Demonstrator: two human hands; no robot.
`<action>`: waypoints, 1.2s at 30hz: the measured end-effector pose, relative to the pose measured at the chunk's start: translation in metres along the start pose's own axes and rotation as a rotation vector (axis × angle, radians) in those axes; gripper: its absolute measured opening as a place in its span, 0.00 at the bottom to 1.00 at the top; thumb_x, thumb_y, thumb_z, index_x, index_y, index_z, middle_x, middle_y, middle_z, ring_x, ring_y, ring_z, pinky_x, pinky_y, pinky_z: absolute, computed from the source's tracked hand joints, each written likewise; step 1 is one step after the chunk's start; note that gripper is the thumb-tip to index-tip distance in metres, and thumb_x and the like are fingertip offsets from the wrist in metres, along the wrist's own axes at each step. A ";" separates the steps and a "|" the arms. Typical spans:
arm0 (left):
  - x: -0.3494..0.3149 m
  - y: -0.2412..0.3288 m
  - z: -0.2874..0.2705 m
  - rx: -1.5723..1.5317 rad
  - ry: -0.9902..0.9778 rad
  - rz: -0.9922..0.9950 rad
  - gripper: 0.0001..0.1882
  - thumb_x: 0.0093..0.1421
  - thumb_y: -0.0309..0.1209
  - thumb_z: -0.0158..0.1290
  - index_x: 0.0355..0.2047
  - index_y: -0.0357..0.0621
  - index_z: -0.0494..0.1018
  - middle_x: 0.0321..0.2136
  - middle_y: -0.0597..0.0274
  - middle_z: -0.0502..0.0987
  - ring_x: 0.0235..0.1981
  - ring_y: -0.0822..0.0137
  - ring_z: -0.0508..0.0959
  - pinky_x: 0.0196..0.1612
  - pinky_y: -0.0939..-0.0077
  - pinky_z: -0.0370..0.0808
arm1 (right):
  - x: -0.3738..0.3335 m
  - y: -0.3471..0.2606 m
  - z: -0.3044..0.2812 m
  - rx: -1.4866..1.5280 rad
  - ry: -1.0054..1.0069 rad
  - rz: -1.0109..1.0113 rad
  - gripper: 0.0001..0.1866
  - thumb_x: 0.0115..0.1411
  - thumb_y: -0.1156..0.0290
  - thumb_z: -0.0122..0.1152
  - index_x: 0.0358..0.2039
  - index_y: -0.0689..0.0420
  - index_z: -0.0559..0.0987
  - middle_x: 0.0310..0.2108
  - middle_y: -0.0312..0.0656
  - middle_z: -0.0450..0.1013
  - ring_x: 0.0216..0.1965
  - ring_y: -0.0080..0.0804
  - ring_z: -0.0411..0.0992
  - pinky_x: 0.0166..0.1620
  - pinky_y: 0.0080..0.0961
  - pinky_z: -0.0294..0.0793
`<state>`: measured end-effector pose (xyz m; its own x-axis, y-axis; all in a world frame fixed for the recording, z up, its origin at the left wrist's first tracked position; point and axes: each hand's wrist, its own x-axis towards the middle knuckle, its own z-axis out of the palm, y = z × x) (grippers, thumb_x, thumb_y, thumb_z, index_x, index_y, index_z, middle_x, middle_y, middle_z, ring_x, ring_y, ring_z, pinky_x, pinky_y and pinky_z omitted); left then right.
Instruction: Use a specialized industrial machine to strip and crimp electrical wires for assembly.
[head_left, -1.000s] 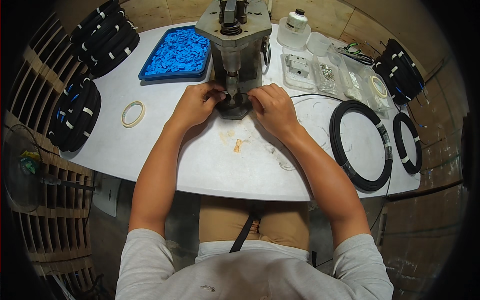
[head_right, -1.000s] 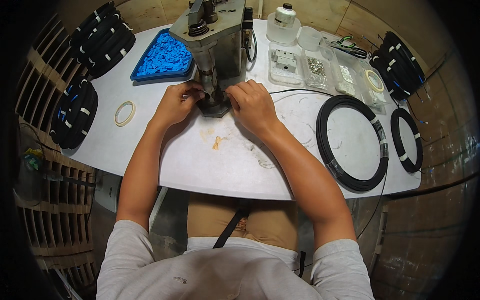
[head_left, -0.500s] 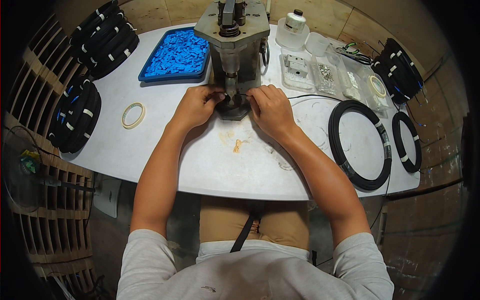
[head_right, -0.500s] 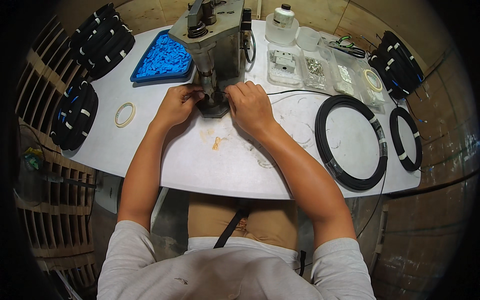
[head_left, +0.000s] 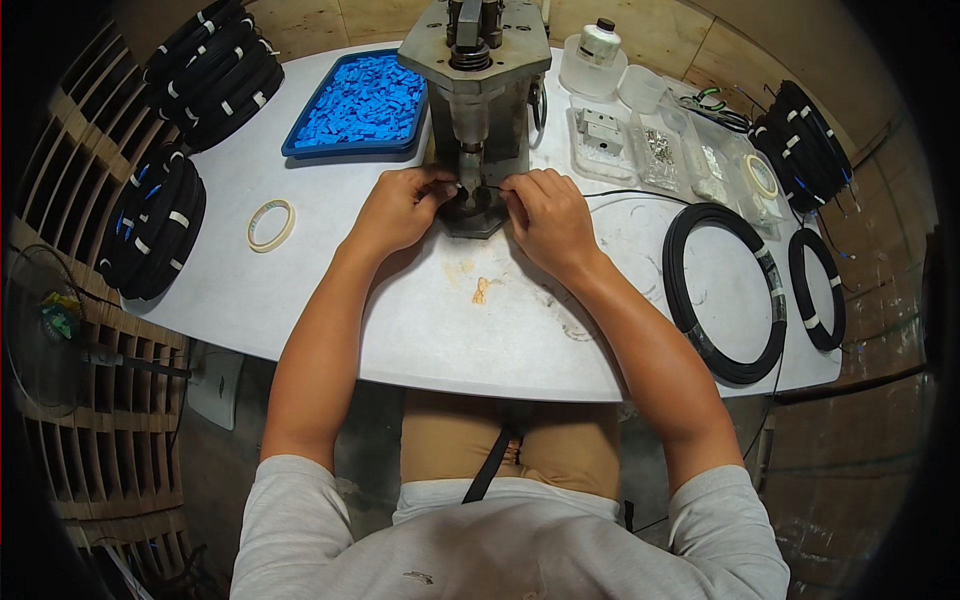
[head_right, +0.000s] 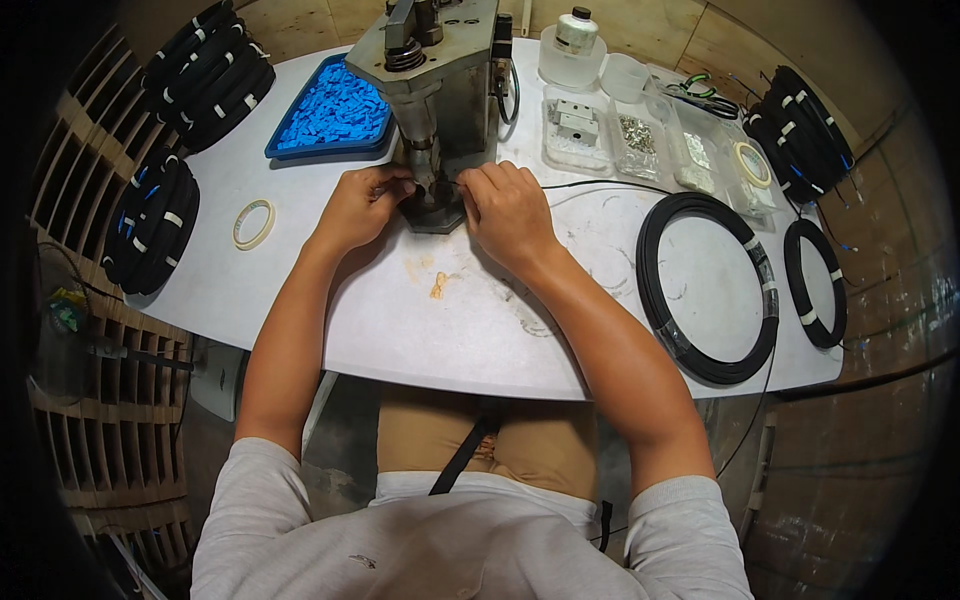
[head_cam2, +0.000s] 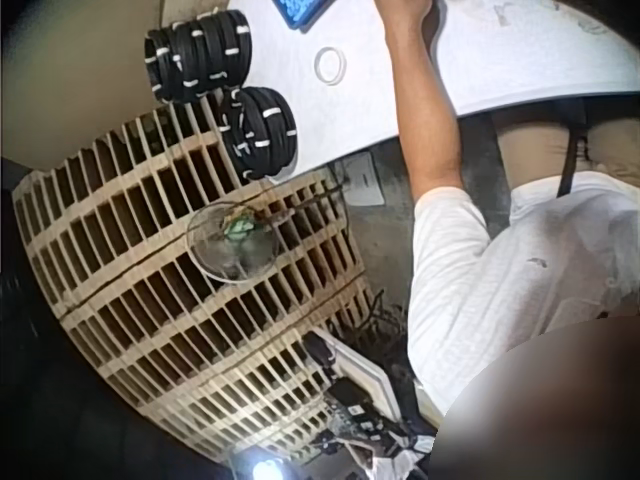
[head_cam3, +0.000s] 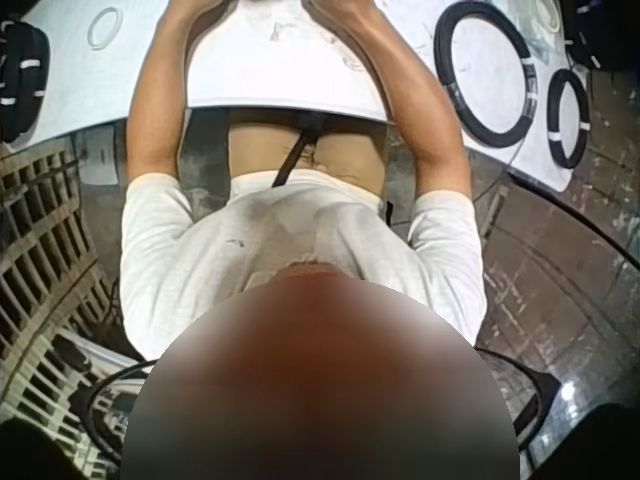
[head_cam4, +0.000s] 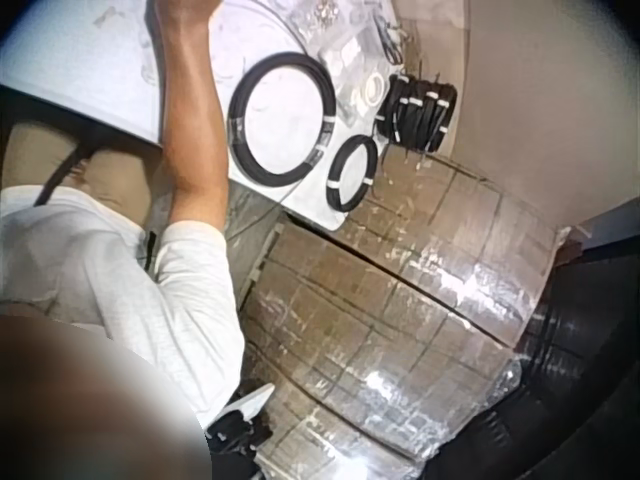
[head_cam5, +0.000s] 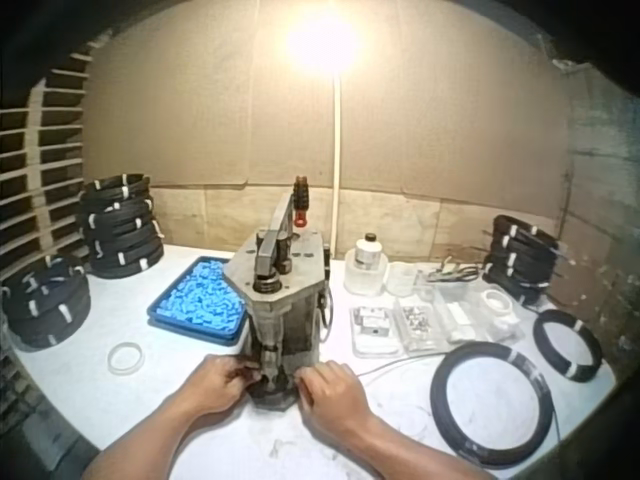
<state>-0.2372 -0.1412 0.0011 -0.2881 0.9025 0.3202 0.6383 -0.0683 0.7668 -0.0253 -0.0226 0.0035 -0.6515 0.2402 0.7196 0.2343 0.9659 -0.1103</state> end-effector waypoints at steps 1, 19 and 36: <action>0.000 0.000 0.000 0.003 0.001 0.004 0.13 0.66 0.26 0.59 0.49 0.35 0.84 0.38 0.44 0.87 0.38 0.54 0.88 0.46 0.66 0.81 | 0.000 0.000 -0.001 0.008 0.001 0.007 0.09 0.57 0.78 0.69 0.38 0.56 0.82 0.32 0.41 0.77 0.36 0.42 0.76 0.42 0.38 0.74; 0.001 -0.001 -0.001 -0.022 -0.014 -0.013 0.13 0.67 0.27 0.59 0.49 0.36 0.84 0.39 0.46 0.87 0.39 0.57 0.88 0.49 0.68 0.81 | 0.000 0.002 0.002 0.009 0.010 -0.003 0.07 0.57 0.76 0.68 0.37 0.55 0.82 0.31 0.40 0.78 0.35 0.41 0.76 0.41 0.37 0.72; 0.001 0.003 -0.004 -0.010 -0.050 -0.055 0.12 0.68 0.25 0.58 0.49 0.31 0.82 0.39 0.50 0.88 0.41 0.64 0.86 0.50 0.71 0.80 | -0.001 0.003 0.001 0.049 -0.009 -0.012 0.09 0.56 0.77 0.68 0.38 0.55 0.82 0.32 0.40 0.78 0.37 0.42 0.76 0.42 0.38 0.73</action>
<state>-0.2386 -0.1423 0.0057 -0.2869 0.9249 0.2494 0.6148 -0.0219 0.7884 -0.0242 -0.0195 0.0015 -0.6604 0.2295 0.7150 0.1910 0.9722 -0.1356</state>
